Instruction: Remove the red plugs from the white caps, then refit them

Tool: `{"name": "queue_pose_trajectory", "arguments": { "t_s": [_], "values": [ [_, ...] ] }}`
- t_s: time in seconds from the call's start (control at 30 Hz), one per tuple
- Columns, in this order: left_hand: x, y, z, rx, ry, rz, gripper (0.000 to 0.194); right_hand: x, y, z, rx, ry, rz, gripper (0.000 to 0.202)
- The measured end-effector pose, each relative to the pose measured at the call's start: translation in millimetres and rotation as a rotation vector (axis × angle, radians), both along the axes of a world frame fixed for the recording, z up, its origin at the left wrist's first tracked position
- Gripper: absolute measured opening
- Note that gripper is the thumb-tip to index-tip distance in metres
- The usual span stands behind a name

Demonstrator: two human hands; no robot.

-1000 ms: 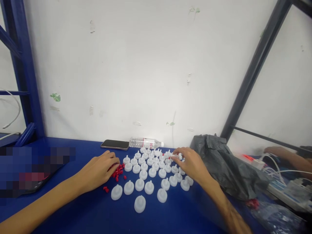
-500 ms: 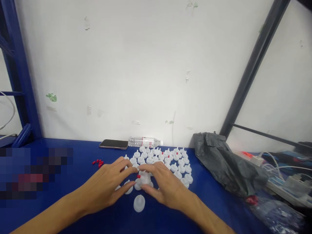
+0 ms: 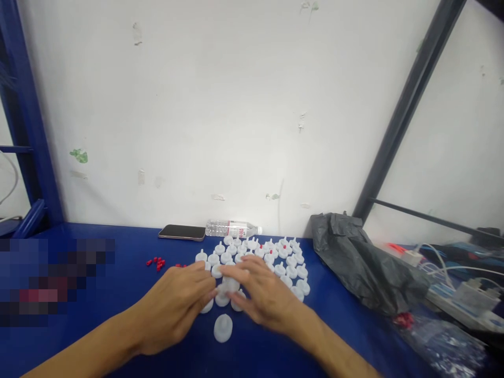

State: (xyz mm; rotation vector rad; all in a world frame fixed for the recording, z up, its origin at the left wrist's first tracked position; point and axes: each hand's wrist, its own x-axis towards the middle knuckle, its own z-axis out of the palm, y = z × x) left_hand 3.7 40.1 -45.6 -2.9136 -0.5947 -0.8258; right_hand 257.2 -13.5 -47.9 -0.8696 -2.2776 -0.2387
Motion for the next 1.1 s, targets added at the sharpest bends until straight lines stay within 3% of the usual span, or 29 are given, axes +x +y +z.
{"name": "queue_pose_trajectory", "arguments": {
  "t_s": [0.1, 0.23, 0.4, 0.57, 0.8, 0.97, 1.1],
  "values": [
    [-12, 11, 11.4, -0.043, -0.071, 0.05, 0.039, 39, 11, 8.8, 0.099, 0.087, -0.243, 0.039],
    [-25, 35, 14.2, -0.059, -0.036, 0.284, 0.039, 85, 20, 21.0, 0.057, 0.204, -0.503, 0.02],
    [-27, 52, 4.5, -0.191, 0.086, 0.333, 0.038, 97, 26, 19.2, -0.126, 0.115, -0.729, 0.021],
    [-27, 55, -1.0, -0.22, 0.118, 0.351, 0.039, 100, 29, 13.4, -0.219, 0.03, -0.828, 0.018],
    [-30, 61, -3.6, -0.188, 0.089, 0.339, 0.033, 99, 27, 14.0, -0.314, -0.045, -0.864, 0.017],
    [-31, 63, -4.5, -0.196, 0.117, 0.337, 0.032, 100, 26, 14.3, -0.267, -0.074, -0.877, 0.034],
    [-30, 62, -4.6, -0.236, 0.192, 0.34, 0.033, 101, 27, 4.4, -0.295, -0.128, -0.832, 0.042]
  ]
}}
